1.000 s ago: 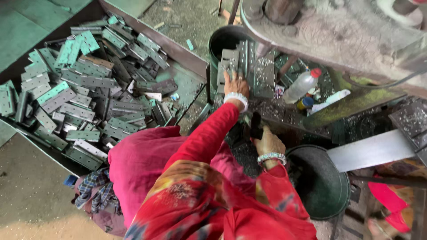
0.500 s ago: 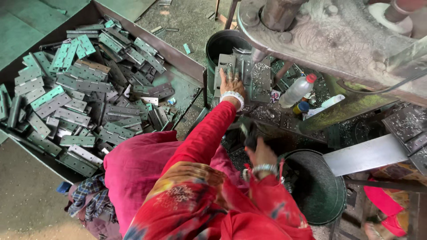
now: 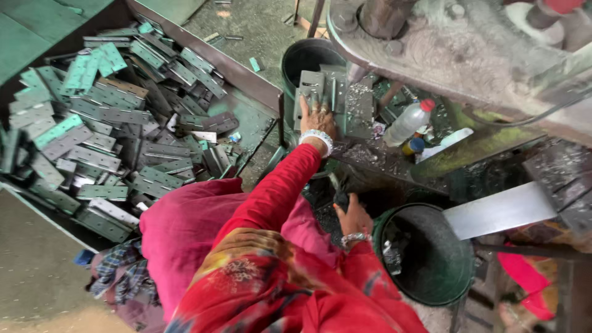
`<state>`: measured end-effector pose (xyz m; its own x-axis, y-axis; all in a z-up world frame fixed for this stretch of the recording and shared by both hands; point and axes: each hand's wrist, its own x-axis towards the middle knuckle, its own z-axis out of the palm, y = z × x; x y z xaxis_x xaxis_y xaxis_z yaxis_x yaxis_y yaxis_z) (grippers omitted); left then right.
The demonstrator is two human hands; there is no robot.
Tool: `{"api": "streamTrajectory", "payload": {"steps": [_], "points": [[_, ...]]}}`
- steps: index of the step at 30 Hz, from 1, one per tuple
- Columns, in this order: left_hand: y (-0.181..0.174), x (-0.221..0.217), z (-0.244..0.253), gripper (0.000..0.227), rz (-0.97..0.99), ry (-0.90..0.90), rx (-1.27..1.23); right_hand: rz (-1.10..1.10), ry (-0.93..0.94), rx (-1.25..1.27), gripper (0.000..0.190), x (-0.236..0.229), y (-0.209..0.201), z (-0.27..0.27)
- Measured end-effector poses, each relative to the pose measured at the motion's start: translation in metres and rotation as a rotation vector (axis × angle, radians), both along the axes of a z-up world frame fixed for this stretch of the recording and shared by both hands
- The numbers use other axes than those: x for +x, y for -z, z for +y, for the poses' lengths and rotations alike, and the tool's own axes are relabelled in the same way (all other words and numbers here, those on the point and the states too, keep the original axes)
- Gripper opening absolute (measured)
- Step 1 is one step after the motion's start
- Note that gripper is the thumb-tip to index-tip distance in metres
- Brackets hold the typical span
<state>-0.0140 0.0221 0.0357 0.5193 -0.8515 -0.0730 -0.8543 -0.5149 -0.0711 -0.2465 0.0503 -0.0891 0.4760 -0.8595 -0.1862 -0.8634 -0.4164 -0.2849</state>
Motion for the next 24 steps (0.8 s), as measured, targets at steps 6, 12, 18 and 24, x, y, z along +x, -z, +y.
{"api": "streamTrajectory", "payload": {"steps": [6,12,18,24], "points": [[-0.014,0.002,0.007,0.074,0.094,0.021,0.054,-0.023,-0.050,0.059,0.071,-0.002,0.008,-0.028],[0.015,0.003,0.001,0.056,0.038,0.005,-0.108,-0.045,0.029,0.028,0.073,-0.005,0.037,-0.005],[0.014,0.019,-0.017,0.047,0.167,-0.038,-0.074,0.041,-0.064,0.098,0.069,-0.005,0.000,-0.037],[0.024,0.026,-0.040,0.045,0.179,-0.053,-0.041,0.004,0.052,0.056,0.069,-0.013,0.011,0.003]]}}
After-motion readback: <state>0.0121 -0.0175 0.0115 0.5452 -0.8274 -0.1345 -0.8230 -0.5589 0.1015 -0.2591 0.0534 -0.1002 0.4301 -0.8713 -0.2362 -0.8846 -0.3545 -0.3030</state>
